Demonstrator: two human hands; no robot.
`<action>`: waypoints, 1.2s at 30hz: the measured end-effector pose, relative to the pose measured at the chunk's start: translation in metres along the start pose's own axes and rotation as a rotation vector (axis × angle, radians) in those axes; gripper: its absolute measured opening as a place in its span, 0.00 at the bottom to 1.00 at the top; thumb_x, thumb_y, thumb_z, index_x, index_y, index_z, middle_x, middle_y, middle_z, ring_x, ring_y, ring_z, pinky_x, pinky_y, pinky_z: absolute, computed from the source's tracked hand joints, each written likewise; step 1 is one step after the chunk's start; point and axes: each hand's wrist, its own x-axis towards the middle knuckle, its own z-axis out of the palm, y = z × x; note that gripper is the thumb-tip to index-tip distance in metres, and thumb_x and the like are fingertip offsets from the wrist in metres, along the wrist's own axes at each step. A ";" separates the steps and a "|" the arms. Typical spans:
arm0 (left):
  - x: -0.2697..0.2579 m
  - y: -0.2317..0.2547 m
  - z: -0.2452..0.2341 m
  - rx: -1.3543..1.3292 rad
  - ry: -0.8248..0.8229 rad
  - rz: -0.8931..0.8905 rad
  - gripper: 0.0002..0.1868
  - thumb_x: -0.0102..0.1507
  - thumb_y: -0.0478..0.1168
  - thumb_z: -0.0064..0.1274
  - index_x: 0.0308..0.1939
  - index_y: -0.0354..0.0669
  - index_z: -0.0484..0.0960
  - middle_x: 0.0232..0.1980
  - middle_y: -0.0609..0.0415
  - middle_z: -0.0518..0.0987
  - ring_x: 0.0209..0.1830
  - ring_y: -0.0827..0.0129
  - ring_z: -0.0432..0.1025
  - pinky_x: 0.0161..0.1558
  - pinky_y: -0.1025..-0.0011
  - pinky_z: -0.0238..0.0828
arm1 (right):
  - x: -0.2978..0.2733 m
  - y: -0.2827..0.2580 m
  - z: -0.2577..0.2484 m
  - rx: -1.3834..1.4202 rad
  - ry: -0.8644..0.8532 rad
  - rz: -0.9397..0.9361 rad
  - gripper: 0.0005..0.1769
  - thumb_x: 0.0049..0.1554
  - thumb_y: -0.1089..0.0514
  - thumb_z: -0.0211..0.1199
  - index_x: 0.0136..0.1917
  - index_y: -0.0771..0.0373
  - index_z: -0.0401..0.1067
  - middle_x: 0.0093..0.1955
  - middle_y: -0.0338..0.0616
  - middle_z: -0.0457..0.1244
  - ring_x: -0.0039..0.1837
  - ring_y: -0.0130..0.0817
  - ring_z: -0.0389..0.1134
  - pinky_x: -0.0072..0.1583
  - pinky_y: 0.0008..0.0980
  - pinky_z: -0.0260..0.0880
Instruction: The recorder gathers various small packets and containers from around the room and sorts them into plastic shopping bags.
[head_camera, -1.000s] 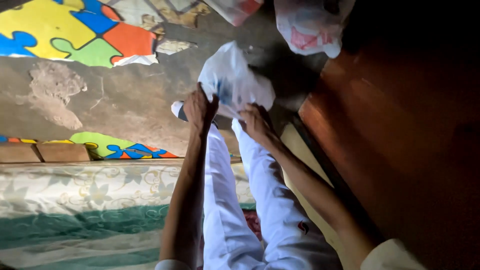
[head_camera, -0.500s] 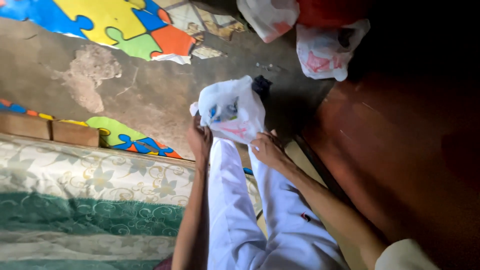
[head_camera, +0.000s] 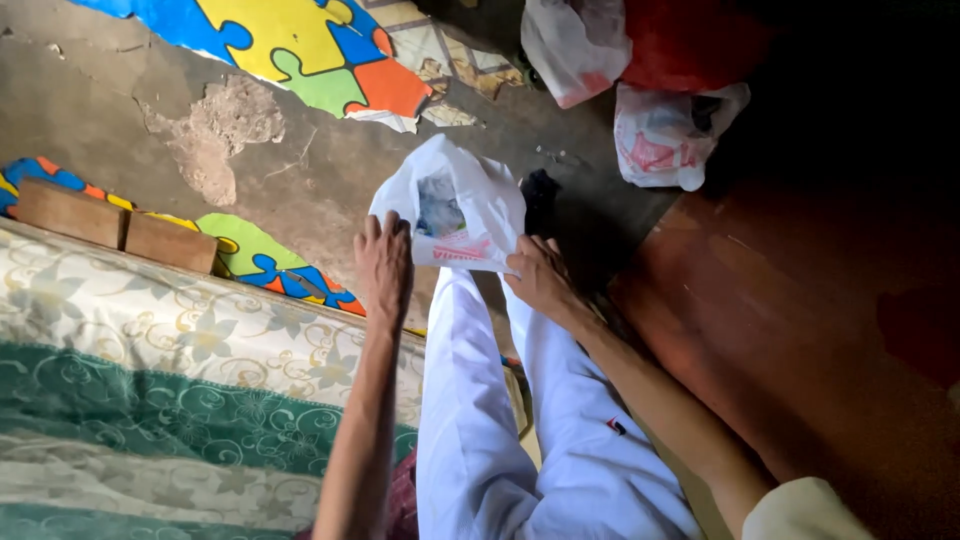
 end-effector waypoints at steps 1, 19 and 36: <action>0.000 -0.004 0.002 -0.003 0.002 -0.002 0.06 0.65 0.33 0.51 0.43 0.38 0.83 0.51 0.49 0.78 0.52 0.49 0.71 0.46 0.52 0.66 | -0.003 0.005 0.004 -0.004 -0.002 -0.001 0.08 0.48 0.57 0.72 0.37 0.61 0.74 0.45 0.43 0.61 0.54 0.41 0.62 0.57 0.45 0.58; -0.027 0.061 -0.025 -1.512 -0.185 -0.318 0.07 0.73 0.34 0.42 0.40 0.37 0.69 0.28 0.58 0.69 0.25 0.77 0.62 0.28 0.77 0.58 | 0.017 0.036 0.061 0.235 0.197 -0.002 0.21 0.67 0.47 0.58 0.39 0.66 0.70 0.43 0.55 0.65 0.51 0.52 0.69 0.56 0.46 0.68; -0.024 0.003 -0.156 -1.783 -0.098 -0.148 0.06 0.72 0.33 0.47 0.41 0.37 0.68 0.30 0.64 0.64 0.30 0.83 0.55 0.34 0.82 0.50 | 0.176 -0.037 0.140 0.336 0.447 -0.098 0.22 0.56 0.60 0.63 0.64 0.65 0.68 0.62 0.60 0.64 0.65 0.57 0.64 0.67 0.49 0.63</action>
